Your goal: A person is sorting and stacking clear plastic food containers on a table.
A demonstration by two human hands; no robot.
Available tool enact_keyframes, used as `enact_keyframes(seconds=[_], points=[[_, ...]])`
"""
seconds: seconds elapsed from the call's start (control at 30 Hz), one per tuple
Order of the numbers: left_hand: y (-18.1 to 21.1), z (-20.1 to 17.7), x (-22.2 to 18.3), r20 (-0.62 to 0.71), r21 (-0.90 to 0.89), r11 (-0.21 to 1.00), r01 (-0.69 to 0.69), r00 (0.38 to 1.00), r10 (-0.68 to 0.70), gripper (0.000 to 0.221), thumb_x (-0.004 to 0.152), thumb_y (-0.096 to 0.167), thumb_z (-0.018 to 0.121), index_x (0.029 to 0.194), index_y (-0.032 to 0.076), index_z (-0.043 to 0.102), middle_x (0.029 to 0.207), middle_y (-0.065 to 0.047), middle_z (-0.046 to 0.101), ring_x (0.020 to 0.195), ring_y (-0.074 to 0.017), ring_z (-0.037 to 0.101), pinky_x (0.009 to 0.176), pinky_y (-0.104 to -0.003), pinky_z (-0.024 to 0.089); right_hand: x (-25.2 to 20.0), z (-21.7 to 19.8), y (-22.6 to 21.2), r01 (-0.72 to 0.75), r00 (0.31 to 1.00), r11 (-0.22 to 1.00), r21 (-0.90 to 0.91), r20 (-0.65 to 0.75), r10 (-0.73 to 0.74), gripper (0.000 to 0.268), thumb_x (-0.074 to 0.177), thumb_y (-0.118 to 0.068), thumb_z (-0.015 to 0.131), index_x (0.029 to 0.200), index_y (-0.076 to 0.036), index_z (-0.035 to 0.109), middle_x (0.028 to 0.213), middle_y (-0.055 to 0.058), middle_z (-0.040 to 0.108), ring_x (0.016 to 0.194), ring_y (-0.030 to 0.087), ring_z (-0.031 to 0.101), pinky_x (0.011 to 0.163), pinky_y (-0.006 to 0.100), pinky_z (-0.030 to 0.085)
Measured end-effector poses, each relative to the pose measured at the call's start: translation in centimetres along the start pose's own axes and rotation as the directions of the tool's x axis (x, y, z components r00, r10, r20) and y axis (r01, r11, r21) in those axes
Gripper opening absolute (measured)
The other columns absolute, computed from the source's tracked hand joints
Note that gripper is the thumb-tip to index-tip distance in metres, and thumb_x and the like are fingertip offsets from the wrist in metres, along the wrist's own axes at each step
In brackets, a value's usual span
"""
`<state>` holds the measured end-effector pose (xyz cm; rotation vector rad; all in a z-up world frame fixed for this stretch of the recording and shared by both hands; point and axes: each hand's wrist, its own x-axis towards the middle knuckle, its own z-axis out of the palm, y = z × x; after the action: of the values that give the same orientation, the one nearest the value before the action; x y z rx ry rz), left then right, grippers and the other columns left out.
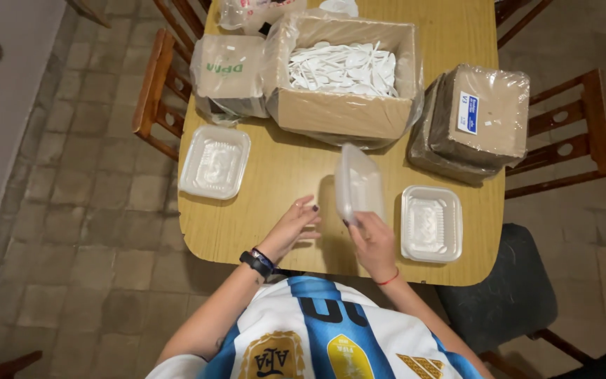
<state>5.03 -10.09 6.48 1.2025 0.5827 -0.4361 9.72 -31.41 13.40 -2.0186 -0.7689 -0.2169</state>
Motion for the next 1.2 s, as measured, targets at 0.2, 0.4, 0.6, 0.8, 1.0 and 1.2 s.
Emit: enact_keyframes(seconds=[0.2,0.4,0.6,0.8,1.0,1.2], points=[[7.8,3.1,-7.7,0.127,-0.445,0.825,-0.348,0.888,0.443,0.094,0.091,0.038,0.070,0.161,0.028,0.008,0.149,-0.007,0.041,0.138,-0.0262,0.044,0.093,-0.053,0.056,3.4,-0.5,-5.7,-0.259,0.965,0.736,0.626,0.140,0.220,0.017,0.093,0.008,0.070,0.110,0.005,0.072,0.101,0.007,0.070,0.085,0.011,0.063,0.071,0.024,0.051],[9.7,2.9,-10.3,-0.010,-0.485,0.752,-0.447,0.862,0.506,0.101,0.088,0.035,0.075,0.163,0.025,0.009,0.144,-0.012,0.046,0.131,-0.0283,0.051,0.092,-0.050,0.057,4.9,-0.9,-9.5,-0.191,0.976,0.702,0.686,0.209,0.061,0.022,0.091,0.011,0.072,0.113,0.005,0.070,0.108,0.009,0.068,0.096,0.015,0.065,0.082,0.026,0.054],[10.1,0.0,-10.7,-0.111,-0.537,0.654,-0.532,0.814,0.571,0.095,0.085,0.020,0.076,0.161,0.020,0.019,0.140,-0.013,0.051,0.128,-0.0295,0.056,0.093,-0.051,0.060,6.6,-1.2,-9.0,-0.169,0.981,0.714,0.679,0.186,0.055,0.028,0.105,-0.008,0.051,0.128,0.002,0.064,0.122,0.012,0.072,0.118,0.019,0.069,0.102,0.027,0.052],[10.7,-6.2,-16.1,-0.380,-0.514,0.421,-0.748,0.638,0.670,0.080,0.091,0.018,0.073,0.158,0.016,0.029,0.146,-0.009,0.051,0.131,-0.0272,0.056,0.096,-0.049,0.059,9.6,12.7,4.4,-0.004,0.924,0.986,0.167,0.377,-0.060,0.044,0.098,-0.022,0.065,0.135,0.002,0.063,0.141,0.020,0.064,0.134,0.033,0.060,0.113,0.041,0.046],[7.0,-7.5,-20.5,-0.481,-0.411,0.380,-0.829,0.551,0.682,0.082,0.091,0.015,0.072,0.160,0.012,0.028,0.154,-0.007,0.047,0.143,-0.0234,0.047,0.117,-0.043,0.042,13.0,23.7,9.6,0.417,0.651,0.892,-0.176,0.743,-0.157,0.098,0.088,-0.050,0.069,0.155,0.005,0.024,0.164,0.023,0.022,0.153,0.035,0.016,0.123,0.050,0.016],[4.2,-9.4,-23.6,-0.596,-0.411,0.395,-0.822,0.570,0.566,0.081,0.091,0.014,0.069,0.161,0.010,0.028,0.150,-0.008,0.047,0.139,-0.0249,0.047,0.115,-0.045,0.039,10.3,26.8,9.4,0.507,0.588,0.856,-0.099,0.766,-0.260,0.100,0.095,-0.054,0.063,0.157,0.011,0.019,0.165,0.029,0.017,0.155,0.040,0.014,0.125,0.053,0.008]])
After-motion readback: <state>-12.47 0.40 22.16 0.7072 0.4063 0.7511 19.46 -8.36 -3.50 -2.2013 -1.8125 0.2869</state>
